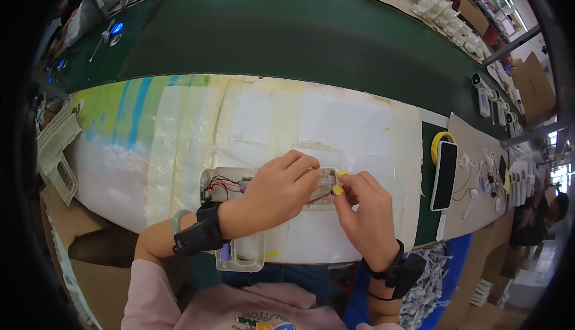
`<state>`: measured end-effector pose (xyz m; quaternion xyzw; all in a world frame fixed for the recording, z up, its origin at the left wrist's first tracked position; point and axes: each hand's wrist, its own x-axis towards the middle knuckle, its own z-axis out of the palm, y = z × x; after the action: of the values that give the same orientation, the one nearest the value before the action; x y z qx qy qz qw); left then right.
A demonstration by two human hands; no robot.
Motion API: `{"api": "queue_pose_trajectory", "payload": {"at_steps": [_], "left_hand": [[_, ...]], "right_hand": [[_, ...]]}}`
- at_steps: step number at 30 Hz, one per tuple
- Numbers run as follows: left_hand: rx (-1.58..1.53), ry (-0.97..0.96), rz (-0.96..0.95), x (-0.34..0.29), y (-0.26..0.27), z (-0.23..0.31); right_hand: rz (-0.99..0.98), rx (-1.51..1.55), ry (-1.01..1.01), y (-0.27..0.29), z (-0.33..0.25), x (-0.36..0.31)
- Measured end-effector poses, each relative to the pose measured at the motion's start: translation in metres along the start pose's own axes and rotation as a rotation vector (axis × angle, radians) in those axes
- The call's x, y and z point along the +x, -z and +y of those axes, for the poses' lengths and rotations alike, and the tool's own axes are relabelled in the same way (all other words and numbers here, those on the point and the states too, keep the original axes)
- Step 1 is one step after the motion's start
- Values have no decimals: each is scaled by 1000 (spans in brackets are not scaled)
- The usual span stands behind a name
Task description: The person picks up a pump and a circuit board from a bin, places them into a plastic housing, and connects the wires. They then fit a nozzle and a battery into the housing, arrange the internal components, and place the unit onto a conveyor belt.
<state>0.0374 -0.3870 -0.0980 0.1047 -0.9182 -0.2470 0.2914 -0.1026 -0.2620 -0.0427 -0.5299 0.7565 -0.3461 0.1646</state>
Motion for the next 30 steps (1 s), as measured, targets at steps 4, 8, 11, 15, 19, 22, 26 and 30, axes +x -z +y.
{"api": "queue_pose_trajectory", "payload": {"at_steps": [4,8,11,15,19,22,26,30], "left_hand": [[89,27,-73,1,0,-1],[116,30,-63,0,0,0],[121,8,-54,0,1,2],[131,14,-89,1,3,1],[125,30,-99,0,2,2],[103,13,-71,-2,2,1],[83,27,-80,-2,7,-1],[59,-3,-80,-1,5,-2]], "right_hand": [[-44,15,-7,0,2,6],[-90,129,-110,7,10,12],[-109,187,-194,11,9,12],[-166,170,-204,12,13,16],[-125,158,-227,7,5,14],[-65,26,-134,3,-5,8],[-46,-118,-59,2,-13,5],[-11,-192,-97,2,-23,4]]}}
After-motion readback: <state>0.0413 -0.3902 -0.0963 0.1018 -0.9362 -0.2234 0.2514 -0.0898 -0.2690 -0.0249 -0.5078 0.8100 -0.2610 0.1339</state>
